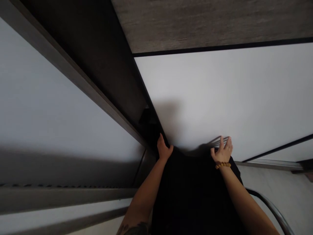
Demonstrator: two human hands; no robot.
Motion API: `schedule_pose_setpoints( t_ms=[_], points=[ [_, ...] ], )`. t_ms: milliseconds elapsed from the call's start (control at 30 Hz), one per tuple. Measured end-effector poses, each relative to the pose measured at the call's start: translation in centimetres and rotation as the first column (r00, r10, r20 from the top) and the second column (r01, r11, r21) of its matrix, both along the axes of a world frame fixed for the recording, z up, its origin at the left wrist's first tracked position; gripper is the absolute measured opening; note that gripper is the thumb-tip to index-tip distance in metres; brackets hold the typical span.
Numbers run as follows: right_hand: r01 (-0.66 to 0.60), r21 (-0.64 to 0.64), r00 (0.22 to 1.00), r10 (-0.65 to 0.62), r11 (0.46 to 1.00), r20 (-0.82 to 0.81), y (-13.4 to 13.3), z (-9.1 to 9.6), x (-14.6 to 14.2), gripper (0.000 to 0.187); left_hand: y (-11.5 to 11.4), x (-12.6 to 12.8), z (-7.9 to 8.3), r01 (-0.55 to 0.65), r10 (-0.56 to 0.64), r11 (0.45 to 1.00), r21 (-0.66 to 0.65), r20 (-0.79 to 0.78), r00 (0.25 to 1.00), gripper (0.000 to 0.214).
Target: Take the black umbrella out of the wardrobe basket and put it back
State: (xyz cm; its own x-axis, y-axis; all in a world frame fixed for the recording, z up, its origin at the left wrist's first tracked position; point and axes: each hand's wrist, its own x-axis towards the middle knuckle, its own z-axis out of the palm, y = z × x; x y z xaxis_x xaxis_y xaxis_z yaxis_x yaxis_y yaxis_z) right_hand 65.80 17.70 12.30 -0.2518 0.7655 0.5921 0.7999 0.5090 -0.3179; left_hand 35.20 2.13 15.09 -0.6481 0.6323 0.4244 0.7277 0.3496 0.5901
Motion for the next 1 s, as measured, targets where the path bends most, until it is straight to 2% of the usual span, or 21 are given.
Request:
schedule_pose_setpoints(
  t_ms=[100,200,367,467,533,667,800,867,1000],
  points=[
    [-0.126,0.08,0.991,0.122,0.989,0.047,-0.4,0.3,-2.4,0.092,0.0,-1.4,-0.2,0.063,-0.062,0.998,-0.004,0.051,0.997,0.103],
    [-0.194,0.046,0.974,0.187,0.98,0.128,-1.0,0.5,-4.7,0.089,-0.2,-2.3,-0.2,0.149,-0.146,0.989,-0.02,0.099,0.984,0.103],
    [-0.107,-0.01,0.988,0.107,0.994,0.11,-1.2,0.0,-6.4,0.083,-0.5,-2.9,-0.2,0.272,-0.26,0.961,-0.046,0.179,0.949,0.099],
    [-0.051,-0.031,0.994,0.054,0.998,0.1,-0.8,-0.5,-6.7,0.089,-0.2,-3.3,0.1,0.344,-0.33,0.938,-0.051,0.178,0.927,0.097],
    [-0.056,0.007,0.994,0.055,0.998,0.09,-0.7,-0.6,-6.9,0.094,0.0,-3.5,0.5,0.379,-0.365,0.924,-0.058,0.172,0.915,0.096],
    [-0.21,0.086,0.971,0.198,0.974,0.137,-1.3,-0.4,-8.0,0.093,0.4,-2.8,1.2,0.499,-0.477,0.864,-0.072,0.201,0.855,0.097],
    [-0.276,0.009,0.942,0.268,0.961,0.204,-2.1,0.0,-9.4,0.093,0.5,-2.0,1.2,0.59,-0.56,0.802,-0.091,0.228,0.796,0.099],
    [-0.241,-0.018,0.948,0.239,0.97,0.209,-2.2,0.1,-9.7,0.091,0.5,-2.2,0.8,0.573,-0.547,0.815,-0.086,0.214,0.81,0.098],
    [-0.11,-0.057,0.973,0.12,0.992,0.195,-1.9,0.1,-9.3,0.08,0.6,-3.2,-0.2,0.409,-0.393,0.907,-0.097,0.155,0.907,0.09]
  ],
)
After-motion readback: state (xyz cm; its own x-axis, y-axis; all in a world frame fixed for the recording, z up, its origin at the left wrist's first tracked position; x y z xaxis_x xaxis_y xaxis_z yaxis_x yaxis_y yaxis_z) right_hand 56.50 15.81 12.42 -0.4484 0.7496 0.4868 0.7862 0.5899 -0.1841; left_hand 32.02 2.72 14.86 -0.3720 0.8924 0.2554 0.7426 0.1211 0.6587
